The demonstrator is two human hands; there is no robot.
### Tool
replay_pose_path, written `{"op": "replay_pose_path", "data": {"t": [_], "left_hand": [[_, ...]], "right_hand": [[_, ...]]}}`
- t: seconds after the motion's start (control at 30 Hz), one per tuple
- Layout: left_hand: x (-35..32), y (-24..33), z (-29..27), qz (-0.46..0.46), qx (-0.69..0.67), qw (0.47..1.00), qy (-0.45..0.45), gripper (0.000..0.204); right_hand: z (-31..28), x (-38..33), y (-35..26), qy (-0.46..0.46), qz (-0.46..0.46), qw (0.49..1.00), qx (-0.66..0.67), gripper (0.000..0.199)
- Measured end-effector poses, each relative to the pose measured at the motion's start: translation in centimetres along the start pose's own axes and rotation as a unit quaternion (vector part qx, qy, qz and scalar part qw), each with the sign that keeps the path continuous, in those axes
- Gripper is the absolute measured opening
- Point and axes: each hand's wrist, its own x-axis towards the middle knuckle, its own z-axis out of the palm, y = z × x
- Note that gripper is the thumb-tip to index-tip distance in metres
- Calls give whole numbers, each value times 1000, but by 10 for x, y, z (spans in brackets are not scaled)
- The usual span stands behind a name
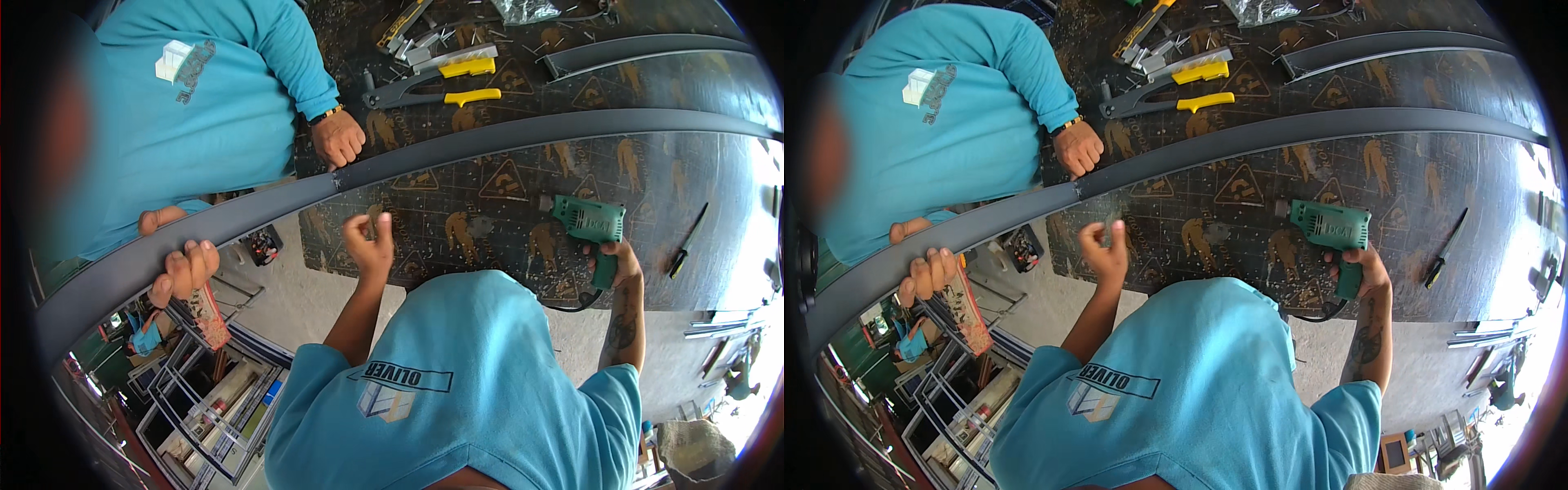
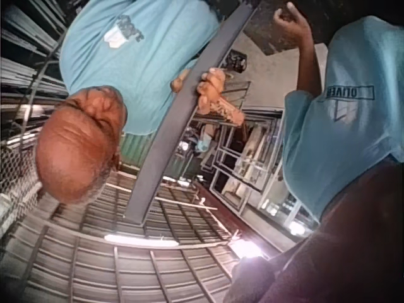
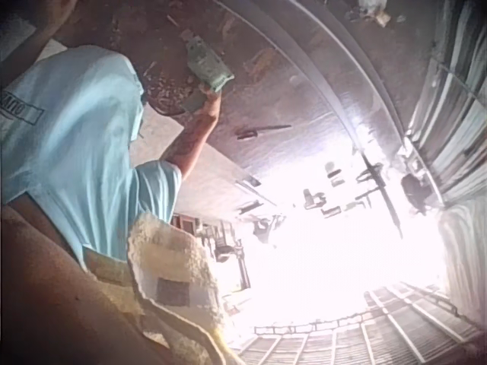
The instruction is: Assembling metal frames by drilling holes and using a rivet gun to secure joints.
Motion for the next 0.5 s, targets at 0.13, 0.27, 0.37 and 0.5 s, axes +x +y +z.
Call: {"op": "replay_pose_path", "data": {"t": [0.13, 0.27, 0.37, 0.5], "left_hand": [[63, 46, 57, 99, -53, 987, -112, 37], [144, 75, 118, -268, -238, 928, -104, 53], [188, 82, 162, -527, -312, 785, -87, 76], [207, 90, 216, -603, -192, 760, 151, 99]], "right_hand": [[-18, 6, 6, 38, -17, 998, -55, 57], [-6, -3, -5, 167, -167, 934, -269, 58], [24, -14, -27, 320, -281, 743, -517, 63], [86, 5, -63, 295, -356, 788, -405, 59]]}}
